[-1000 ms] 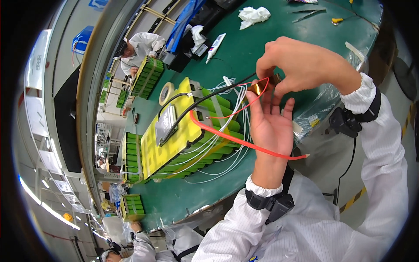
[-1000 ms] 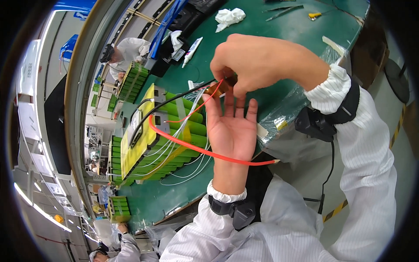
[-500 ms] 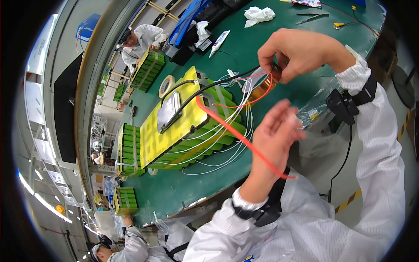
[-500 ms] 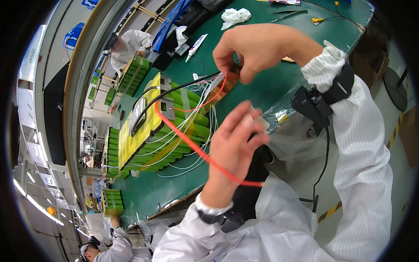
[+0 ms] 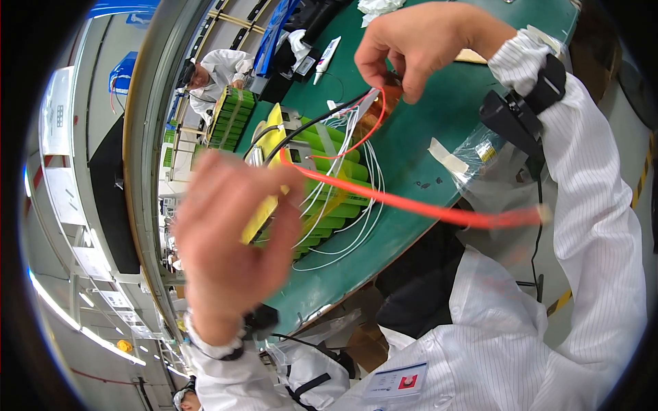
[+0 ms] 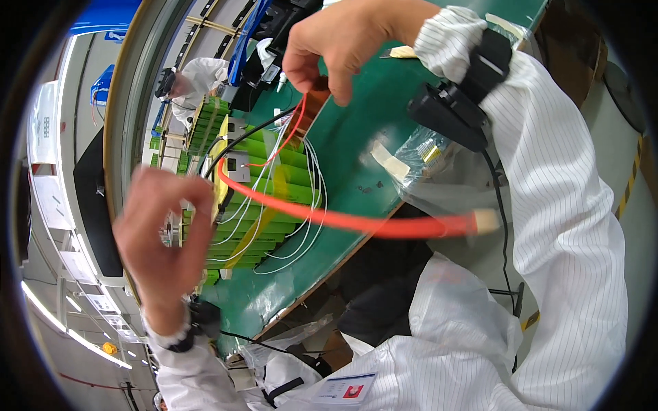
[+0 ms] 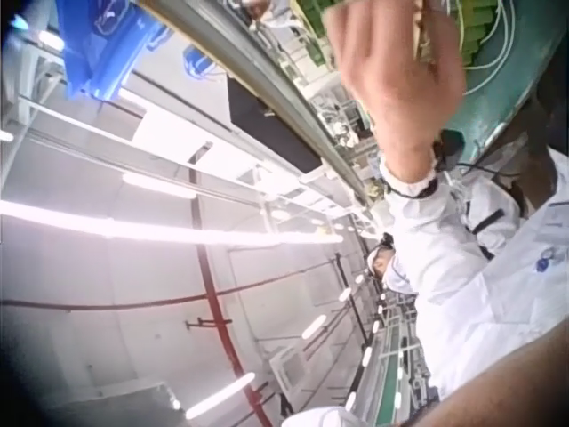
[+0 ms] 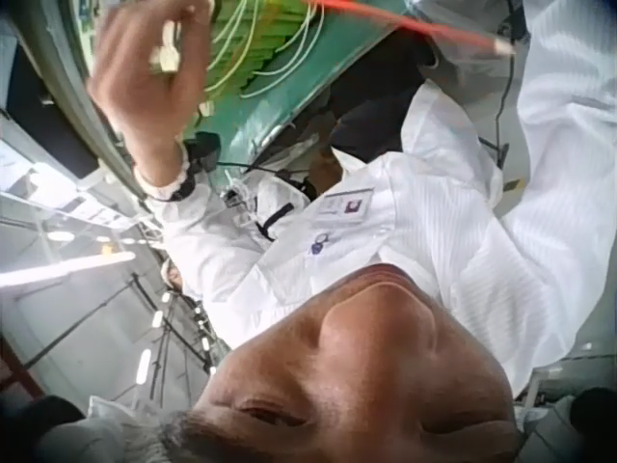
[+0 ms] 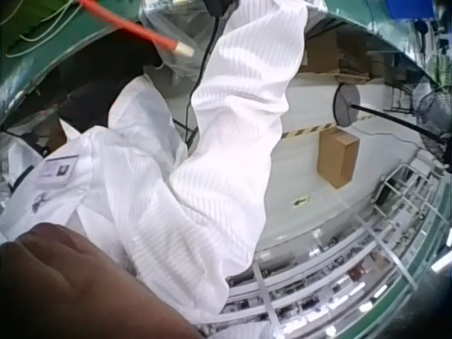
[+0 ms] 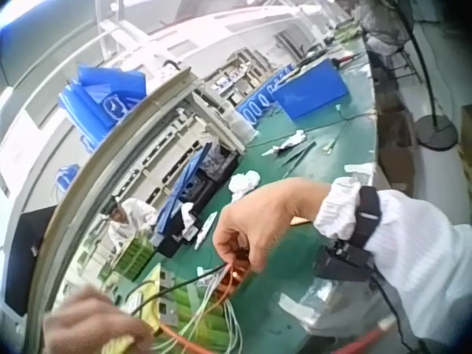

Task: Apply adhesive tape and organize wiring on a large battery pack assembly.

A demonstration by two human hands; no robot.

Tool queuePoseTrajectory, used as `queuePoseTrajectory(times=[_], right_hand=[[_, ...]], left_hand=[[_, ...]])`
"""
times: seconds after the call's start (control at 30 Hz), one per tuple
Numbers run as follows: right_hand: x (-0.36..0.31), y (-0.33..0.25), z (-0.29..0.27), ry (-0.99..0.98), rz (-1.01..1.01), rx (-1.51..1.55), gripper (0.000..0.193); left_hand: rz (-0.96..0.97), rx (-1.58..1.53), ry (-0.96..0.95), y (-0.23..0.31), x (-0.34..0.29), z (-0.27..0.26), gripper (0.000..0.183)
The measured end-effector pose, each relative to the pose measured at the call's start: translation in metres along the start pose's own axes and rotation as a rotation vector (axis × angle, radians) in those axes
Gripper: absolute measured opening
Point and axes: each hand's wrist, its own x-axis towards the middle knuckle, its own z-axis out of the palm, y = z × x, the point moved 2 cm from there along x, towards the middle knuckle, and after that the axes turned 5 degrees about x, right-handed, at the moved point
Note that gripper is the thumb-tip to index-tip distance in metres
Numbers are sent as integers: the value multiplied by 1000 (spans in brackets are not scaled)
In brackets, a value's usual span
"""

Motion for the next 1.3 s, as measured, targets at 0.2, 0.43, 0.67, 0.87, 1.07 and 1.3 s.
queuePoseTrajectory(times=[0.2, 0.43, 0.67, 0.87, 1.07, 1.3], right_hand=[[10, -4, -2, 4, -33, -114, 28], [4, 0, -1, 92, 5, -201, 29], [-9, -19, 2, 157, -3, -309, 34], [20, 13, 5, 157, -93, -55, 34], [-10, 0, -2, 455, -634, -328, 39], [-55, 32, 29, 597, 370, -843, 23]], left_hand=[[-21, -55, -333, -39, 49, 7, 16], [-40, 57, -483, -41, 63, 69, 45], [-6, 151, -431, -41, 76, 89, 34], [-128, -83, -589, -57, 87, 102, 34], [-317, -274, -617, -64, 88, 97, 35], [-347, -328, -546, -67, 76, 88, 34]])
